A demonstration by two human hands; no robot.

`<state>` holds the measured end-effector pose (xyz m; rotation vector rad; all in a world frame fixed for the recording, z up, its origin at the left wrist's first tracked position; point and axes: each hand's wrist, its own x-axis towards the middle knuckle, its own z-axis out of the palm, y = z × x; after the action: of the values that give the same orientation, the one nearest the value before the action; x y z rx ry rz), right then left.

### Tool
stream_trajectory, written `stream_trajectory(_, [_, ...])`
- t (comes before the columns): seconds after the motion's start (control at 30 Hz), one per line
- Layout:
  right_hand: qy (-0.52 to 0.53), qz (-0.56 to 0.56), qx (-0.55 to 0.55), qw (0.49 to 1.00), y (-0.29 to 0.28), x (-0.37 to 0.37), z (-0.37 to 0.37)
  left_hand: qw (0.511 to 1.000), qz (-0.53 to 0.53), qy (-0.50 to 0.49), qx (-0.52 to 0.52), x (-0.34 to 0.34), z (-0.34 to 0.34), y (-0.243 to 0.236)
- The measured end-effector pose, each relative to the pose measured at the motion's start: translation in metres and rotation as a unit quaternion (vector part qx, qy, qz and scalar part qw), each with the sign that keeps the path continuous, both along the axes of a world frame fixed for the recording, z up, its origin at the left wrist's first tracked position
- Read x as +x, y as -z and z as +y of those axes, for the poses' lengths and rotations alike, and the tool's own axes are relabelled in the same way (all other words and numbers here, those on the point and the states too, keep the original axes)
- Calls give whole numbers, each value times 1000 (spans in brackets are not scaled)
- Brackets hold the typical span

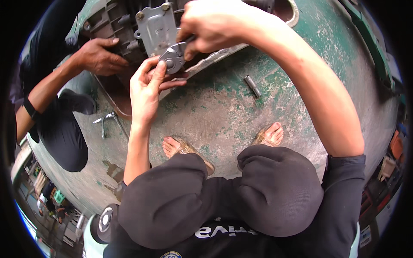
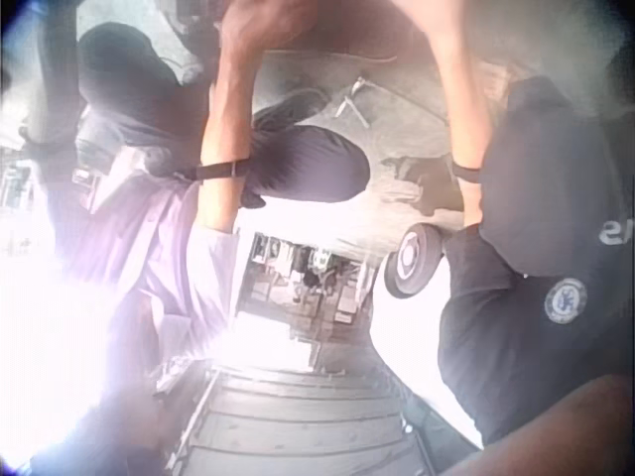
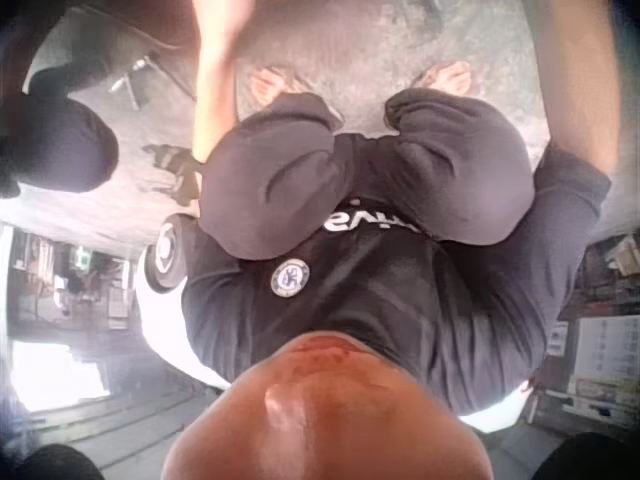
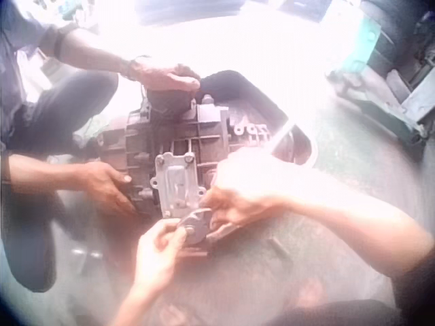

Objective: The person sits on the floor and uses a ratchet wrench and socket to tighten bolts on a car engine block placed in a metal tray. They repeatedly attach and detach sockets, turn the ratchet, and adjust bolt positions while another person assists by holding the engine steady.

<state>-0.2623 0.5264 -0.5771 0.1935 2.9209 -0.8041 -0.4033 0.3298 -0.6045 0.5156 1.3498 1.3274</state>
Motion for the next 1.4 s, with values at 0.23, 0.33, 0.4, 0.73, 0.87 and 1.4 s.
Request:
stream_trajectory(0.23, [247, 159, 20, 956, 22, 25, -92, 999, 40, 19, -20, -5, 7, -9])
stream_trajectory(0.33, [337, 274, -76, 897, 32, 21, -125, 995, 84, 33, -40, -8, 8, -9])
stream_trajectory(0.4, [272, 206, 16, 940, 33, 21, -103, 1000, 13, 17, -19, -9, 5, -9])
stream_trajectory(0.73, [135, 165, 133, 968, 18, 31, -47, 997, 23, -27, -73, -4, 4, -13])
stream_trajectory(0.87, [324, 274, -99, 900, 42, 29, -124, 997, 66, 7, -47, -4, 3, -12])
stream_trajectory(1.4, [283, 130, -40, 949, 24, 37, -80, 999, 42, -5, -20, 3, -8, 0])
